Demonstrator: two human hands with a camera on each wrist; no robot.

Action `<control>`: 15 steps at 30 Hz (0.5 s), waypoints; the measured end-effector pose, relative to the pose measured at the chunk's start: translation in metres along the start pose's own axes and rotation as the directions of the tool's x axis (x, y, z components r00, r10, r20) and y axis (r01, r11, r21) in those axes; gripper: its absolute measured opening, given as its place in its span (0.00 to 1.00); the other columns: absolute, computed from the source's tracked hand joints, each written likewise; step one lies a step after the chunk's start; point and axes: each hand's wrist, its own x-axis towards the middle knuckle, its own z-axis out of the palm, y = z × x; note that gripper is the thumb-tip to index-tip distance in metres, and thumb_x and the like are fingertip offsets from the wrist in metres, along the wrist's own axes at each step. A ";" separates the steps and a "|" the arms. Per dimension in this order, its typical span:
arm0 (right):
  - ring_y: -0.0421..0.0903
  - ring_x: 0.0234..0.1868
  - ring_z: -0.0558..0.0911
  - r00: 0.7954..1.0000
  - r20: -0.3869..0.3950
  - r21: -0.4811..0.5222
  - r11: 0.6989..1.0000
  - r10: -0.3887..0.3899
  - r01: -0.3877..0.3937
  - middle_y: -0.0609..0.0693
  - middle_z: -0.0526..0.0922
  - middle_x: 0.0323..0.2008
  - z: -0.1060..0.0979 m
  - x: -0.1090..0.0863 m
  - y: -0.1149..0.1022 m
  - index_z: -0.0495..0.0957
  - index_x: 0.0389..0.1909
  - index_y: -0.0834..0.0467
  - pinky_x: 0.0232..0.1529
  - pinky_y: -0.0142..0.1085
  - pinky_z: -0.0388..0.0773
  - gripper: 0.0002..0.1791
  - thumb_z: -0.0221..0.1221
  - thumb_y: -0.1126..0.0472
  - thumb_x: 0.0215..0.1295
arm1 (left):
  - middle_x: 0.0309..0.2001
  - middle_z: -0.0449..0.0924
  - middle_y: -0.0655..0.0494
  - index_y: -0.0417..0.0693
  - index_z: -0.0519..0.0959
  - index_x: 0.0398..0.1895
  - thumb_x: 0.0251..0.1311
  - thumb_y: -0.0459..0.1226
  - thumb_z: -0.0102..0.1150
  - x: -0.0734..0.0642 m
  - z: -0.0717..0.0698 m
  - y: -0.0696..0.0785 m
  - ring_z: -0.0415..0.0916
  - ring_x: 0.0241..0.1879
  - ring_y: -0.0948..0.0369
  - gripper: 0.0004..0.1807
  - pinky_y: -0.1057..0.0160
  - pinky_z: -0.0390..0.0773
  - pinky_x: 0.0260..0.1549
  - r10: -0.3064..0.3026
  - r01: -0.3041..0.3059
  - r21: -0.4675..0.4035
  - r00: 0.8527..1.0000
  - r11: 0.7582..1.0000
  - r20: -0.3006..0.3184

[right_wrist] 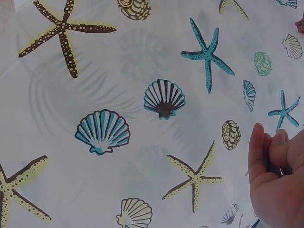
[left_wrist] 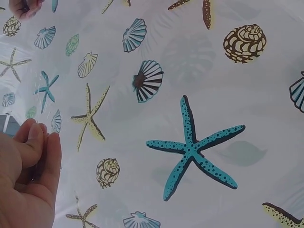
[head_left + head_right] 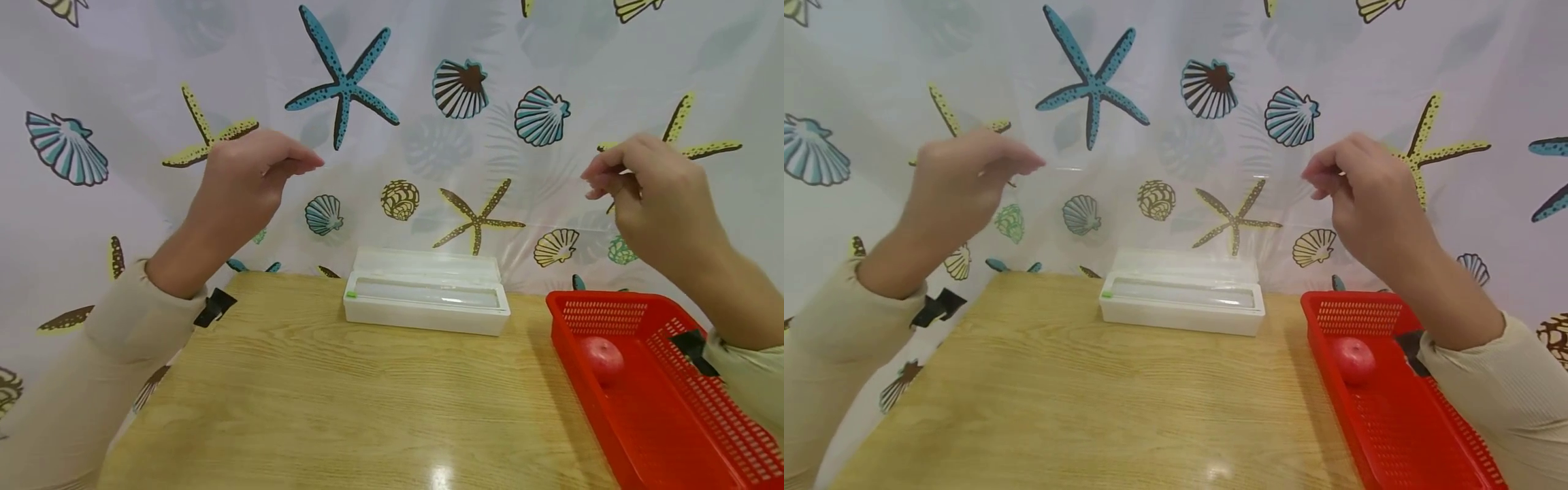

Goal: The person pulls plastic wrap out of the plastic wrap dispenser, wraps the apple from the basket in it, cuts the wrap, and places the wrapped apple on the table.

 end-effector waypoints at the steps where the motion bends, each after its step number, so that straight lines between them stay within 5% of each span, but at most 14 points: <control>1: 0.26 0.31 0.69 1.000 0.009 -0.004 1.000 0.001 -0.001 0.56 0.77 0.30 -0.002 -0.002 -0.002 0.75 0.33 0.69 0.33 0.15 0.62 0.06 0.51 0.78 0.60 | 0.34 0.82 0.50 0.40 0.84 0.35 0.57 0.27 0.58 -0.002 -0.001 0.002 0.78 0.37 0.57 0.06 0.59 0.77 0.39 0.008 -0.008 -0.006 1.000 1.000 -0.007; 8: 0.43 0.29 0.73 0.998 0.016 0.002 0.999 -0.053 0.053 0.56 0.77 0.27 -0.012 -0.013 -0.014 0.75 0.31 0.70 0.33 0.16 0.61 0.07 0.53 0.82 0.56 | 0.32 0.83 0.51 0.41 0.84 0.32 0.54 0.25 0.60 -0.016 -0.010 0.015 0.79 0.34 0.57 0.06 0.68 0.76 0.40 0.059 -0.059 0.002 0.998 0.998 -0.029; 15: 0.44 0.30 0.71 0.995 0.039 0.037 0.995 -0.093 0.091 0.55 0.77 0.27 -0.019 -0.023 -0.021 0.76 0.28 0.69 0.36 0.16 0.61 0.11 0.57 0.86 0.49 | 0.29 0.82 0.50 0.41 0.83 0.30 0.49 0.19 0.60 -0.030 -0.015 0.029 0.79 0.32 0.56 0.11 0.81 0.67 0.43 0.088 -0.090 -0.052 0.995 0.995 -0.044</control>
